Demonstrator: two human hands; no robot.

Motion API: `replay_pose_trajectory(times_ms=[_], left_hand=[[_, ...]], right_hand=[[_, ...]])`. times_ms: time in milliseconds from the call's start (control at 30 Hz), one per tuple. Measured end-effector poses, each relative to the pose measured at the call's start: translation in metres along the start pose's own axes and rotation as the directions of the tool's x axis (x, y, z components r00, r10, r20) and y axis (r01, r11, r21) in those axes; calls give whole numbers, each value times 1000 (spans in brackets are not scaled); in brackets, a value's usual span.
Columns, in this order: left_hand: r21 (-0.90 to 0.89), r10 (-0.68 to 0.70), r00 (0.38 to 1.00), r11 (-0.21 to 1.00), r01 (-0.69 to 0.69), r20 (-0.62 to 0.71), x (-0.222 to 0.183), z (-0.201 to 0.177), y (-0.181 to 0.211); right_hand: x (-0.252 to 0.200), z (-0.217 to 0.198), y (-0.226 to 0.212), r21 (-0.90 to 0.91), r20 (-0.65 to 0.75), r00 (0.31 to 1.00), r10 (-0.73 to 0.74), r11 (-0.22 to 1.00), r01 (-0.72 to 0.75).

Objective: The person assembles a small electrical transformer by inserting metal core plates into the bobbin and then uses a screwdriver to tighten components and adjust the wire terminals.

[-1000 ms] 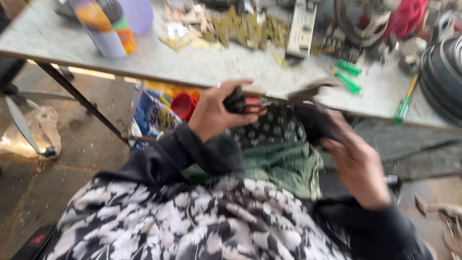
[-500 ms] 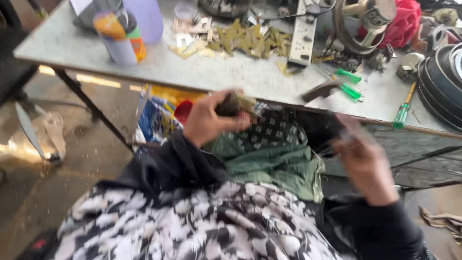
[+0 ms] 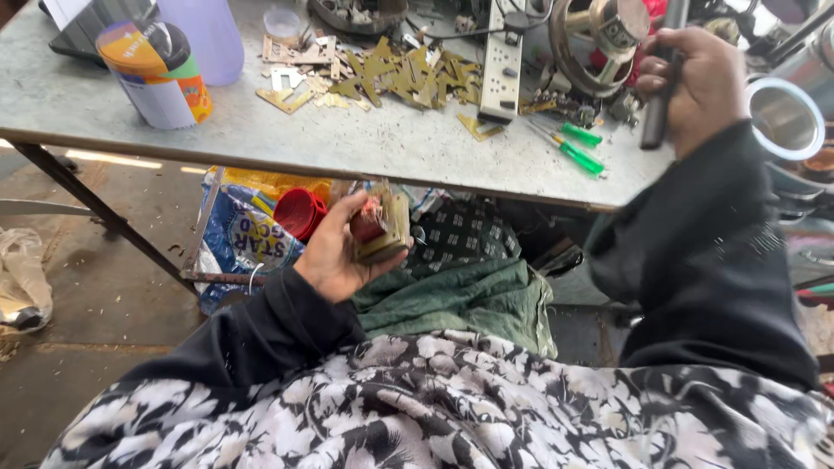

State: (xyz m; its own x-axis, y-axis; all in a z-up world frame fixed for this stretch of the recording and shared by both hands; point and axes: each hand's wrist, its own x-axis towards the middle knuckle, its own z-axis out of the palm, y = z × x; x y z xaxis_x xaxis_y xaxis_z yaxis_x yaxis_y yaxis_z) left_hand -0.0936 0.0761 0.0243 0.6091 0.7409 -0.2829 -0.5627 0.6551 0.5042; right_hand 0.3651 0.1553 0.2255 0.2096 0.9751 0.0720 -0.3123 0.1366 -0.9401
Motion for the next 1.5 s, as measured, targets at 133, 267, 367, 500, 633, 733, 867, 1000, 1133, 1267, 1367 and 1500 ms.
replay_pose_trajectory(times_ms=[133, 267, 367, 500, 633, 733, 867, 1000, 1133, 1267, 1367, 1500], left_hand=[[-17, -33, 999, 999, 34, 18, -3, -3, 4], [-19, -37, 999, 999, 37, 14, -4, -5, 4], [1, -46, 998, 999, 46, 35, -1, -4, 8], [32, -71, 991, 997, 67, 116, 2, -7, 9], [8, -80, 994, 997, 80, 77, 9, -11, 9], [-27, -21, 985, 999, 26, 170, 10, -10, 10], [-147, 12, 974, 989, 22, 227, 13, -2, 7], [-140, 26, 984, 990, -2, 174, 10, 7, 0], [-11, 109, 983, 994, -109, 149, -4, 29, 1], [0, 138, 959, 990, -143, 249, -14, 56, -5], [89, 157, 936, 977, -194, 316, -21, 73, -10], [207, 150, 921, 950, -236, 361, -35, 91, -20]], right_hand=[[75, -18, 17, 93, 9, 997, 76, 993, -76], [127, -23, 39, 84, 4, 995, 104, 991, -104], [160, -16, 50, 67, -17, 995, 96, 993, -95], [188, 1, 60, 82, 14, 991, 131, 988, -132], [186, 31, 60, -30, -4, 999, -47, 998, 47], [163, 52, 46, -256, -35, 975, -219, 945, 203], [80, 84, 59, -402, 220, 885, -411, 788, 466], [-58, 116, 98, -527, 515, 838, -182, 703, 477], [-164, 145, 136, -672, 643, 765, -35, 454, 585], [-188, 153, 148, -586, 659, 743, -117, 539, 605], [-195, 146, 140, -453, 615, 783, -91, 772, 446], [-209, 125, 113, -431, 667, 744, -27, 801, 415]])
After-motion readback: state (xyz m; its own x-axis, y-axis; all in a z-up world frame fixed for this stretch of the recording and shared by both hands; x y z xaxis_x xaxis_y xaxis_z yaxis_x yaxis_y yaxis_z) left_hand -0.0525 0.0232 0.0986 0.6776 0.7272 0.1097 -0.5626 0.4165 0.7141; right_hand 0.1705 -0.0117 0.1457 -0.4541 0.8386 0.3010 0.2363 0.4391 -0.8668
